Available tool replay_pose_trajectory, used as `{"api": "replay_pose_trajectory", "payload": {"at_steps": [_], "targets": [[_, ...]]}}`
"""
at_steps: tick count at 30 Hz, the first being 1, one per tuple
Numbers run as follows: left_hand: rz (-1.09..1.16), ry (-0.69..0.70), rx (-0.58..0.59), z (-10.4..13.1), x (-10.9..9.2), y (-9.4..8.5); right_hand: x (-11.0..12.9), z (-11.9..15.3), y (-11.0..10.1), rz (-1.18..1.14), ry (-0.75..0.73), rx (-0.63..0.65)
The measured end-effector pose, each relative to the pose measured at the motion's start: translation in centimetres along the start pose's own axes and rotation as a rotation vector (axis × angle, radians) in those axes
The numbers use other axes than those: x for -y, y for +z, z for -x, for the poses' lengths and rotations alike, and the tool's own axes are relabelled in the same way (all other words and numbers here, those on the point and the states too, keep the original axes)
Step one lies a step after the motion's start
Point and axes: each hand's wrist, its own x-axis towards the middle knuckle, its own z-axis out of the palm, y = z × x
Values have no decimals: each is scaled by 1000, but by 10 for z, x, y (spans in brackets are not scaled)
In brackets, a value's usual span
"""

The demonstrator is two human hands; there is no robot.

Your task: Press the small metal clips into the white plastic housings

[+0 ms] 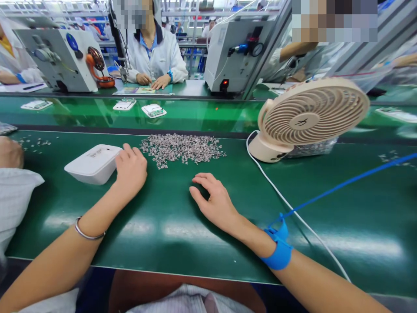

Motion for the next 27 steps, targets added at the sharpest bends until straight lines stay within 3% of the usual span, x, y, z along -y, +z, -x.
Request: {"api": "replay_pose_trajectory", "payload": {"at_steps": [4,7,13,20,27], "targets": [[173,244,64,18,-31,-8,-4,-5,1,38,19,-21],[232,329,92,25,-41,-10,-11,-15,0,58,21,-10],[401,397,67,22,-37,-1,-22,-34,-3,124,-17,134],[503,439,77,20,-39,8,-23,-45,1,204,-40,175],[592,498,53,18,-40,16,-14,-53,12,468,-116,173]]}}
